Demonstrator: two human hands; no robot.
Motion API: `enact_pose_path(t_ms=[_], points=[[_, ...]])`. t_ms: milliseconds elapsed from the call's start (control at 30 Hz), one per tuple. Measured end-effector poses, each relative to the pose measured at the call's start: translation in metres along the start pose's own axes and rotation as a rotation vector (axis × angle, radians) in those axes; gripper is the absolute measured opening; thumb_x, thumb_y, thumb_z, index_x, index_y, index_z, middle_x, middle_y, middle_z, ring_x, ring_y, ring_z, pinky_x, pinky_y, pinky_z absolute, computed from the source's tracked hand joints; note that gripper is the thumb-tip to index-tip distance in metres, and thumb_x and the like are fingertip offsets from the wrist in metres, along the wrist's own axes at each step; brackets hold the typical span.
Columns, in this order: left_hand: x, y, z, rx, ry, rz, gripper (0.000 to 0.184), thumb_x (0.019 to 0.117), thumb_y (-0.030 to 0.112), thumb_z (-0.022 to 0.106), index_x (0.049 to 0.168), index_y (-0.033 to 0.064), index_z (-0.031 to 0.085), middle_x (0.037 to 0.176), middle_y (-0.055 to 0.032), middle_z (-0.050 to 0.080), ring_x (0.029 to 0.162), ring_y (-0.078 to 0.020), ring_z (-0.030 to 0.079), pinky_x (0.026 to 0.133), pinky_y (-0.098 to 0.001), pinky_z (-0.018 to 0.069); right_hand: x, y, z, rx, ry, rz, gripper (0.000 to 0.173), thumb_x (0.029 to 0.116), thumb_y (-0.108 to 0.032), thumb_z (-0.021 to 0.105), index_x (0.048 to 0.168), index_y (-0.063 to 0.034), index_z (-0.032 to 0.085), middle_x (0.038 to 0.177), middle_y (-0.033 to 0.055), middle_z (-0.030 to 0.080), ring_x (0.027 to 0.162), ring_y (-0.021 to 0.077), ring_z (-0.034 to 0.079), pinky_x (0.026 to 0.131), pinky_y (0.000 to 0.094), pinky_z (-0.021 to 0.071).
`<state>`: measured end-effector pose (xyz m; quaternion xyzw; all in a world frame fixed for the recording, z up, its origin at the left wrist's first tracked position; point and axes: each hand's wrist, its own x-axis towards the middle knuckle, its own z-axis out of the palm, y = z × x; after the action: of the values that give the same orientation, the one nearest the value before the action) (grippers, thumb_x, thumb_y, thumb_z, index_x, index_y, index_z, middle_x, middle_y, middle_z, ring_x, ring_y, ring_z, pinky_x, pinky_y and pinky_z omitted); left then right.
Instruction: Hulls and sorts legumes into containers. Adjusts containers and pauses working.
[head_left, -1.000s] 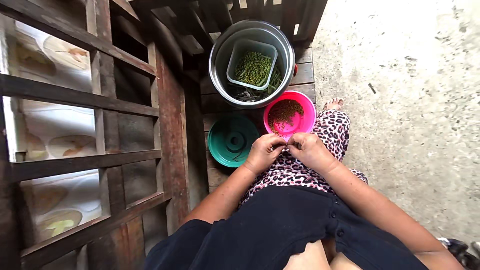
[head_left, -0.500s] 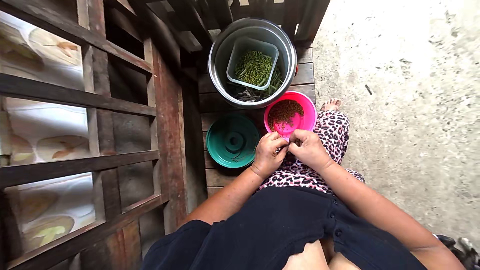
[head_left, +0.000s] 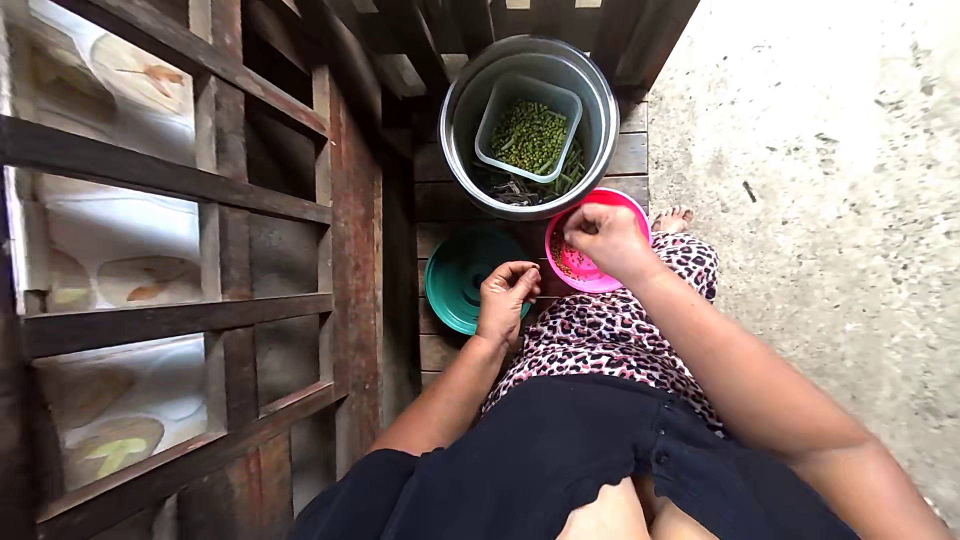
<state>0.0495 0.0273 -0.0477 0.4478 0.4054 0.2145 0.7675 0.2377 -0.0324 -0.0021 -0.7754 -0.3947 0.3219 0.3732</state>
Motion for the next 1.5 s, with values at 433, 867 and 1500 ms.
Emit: enact_pose_path(t_ms=[433, 867, 1500], points=[[0.004, 0.003, 0.032, -0.182, -0.211, -0.214, 0.025, 0.0984, -0.006, 0.057, 0.119, 0.0054, 0.065, 0.091, -0.0053, 0.071, 0.075, -0.0103, 0.068, 0.067, -0.0240, 0.0571, -0.056, 0.021, -0.012, 0.170, 0.027, 0.156, 0.006, 0.0976, -0.005, 0.064, 0.100, -0.0012, 0.068, 0.083, 0.0040, 0.067, 0.067, 0.0052, 0.060, 0.064, 0.0229, 0.0524], [0.002, -0.007, 0.046, -0.117, -0.356, -0.089, 0.020, 0.0954, -0.006, 0.059, 0.104, 0.0082, 0.071, 0.113, -0.0036, 0.070, 0.093, -0.0100, 0.066, 0.082, -0.0273, 0.0556, -0.086, 0.029, -0.009, 0.616, -0.008, 0.333, 0.007, 0.0959, 0.002, 0.063, 0.093, -0.0026, 0.068, 0.073, 0.0002, 0.066, 0.055, 0.0018, 0.055, 0.050, 0.0158, 0.0460], [0.016, 0.006, 0.037, 0.895, -0.559, 0.754, 0.012, 0.0863, 0.007, 0.075, 0.098, 0.0049, 0.079, 0.096, -0.0105, 0.073, 0.095, -0.0260, 0.067, 0.087, -0.0440, 0.0539, -0.086, 0.043, 0.005, -0.384, 0.194, -0.351, 0.007, 0.0813, -0.001, 0.063, 0.076, 0.0025, 0.064, 0.075, 0.0161, 0.063, 0.068, 0.0314, 0.066, 0.059, 0.0456, 0.0550]])
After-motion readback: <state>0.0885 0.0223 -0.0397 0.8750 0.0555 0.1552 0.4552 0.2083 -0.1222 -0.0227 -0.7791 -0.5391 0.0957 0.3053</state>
